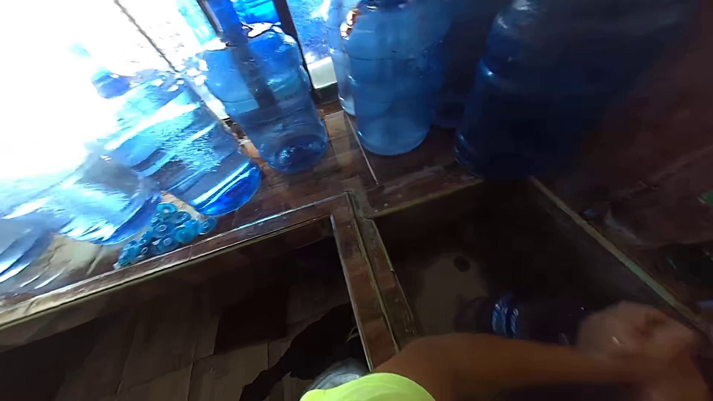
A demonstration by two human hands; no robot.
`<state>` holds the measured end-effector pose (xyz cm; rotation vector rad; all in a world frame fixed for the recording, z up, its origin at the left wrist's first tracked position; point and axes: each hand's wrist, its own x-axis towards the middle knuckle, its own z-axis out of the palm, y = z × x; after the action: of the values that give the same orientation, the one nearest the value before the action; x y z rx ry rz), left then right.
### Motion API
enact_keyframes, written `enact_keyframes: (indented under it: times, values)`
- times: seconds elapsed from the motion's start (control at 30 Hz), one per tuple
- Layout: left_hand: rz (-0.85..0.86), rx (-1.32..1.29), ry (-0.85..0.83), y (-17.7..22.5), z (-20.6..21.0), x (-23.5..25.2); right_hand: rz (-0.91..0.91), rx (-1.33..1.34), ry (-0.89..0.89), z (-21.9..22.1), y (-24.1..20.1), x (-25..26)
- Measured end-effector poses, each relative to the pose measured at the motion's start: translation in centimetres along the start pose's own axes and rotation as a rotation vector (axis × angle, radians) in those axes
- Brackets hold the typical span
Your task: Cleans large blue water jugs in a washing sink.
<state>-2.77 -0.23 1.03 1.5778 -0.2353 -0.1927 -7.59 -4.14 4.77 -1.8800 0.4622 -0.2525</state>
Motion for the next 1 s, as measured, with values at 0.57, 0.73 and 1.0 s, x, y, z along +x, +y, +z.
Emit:
enact_keyframes:
  times: [0.57, 0.73, 1.0]
  values:
    - [-0.01, 0.74, -0.695, -6.3, 0.9, 3.9, 0.021, -0.469, 0.31, -8.5, 11.4, -4.8]
    - [-0.058, 0.773, -0.743, -5.3, 3.7, 3.7, -0.222, -0.552, 0.422, -4.5, 11.3, -5.1]
    - [-0.33, 0.42, -0.662, -14.3, -0.1, 9.1, -0.027, -0.541, 0.664, -8.1, 13.1, -6.4]
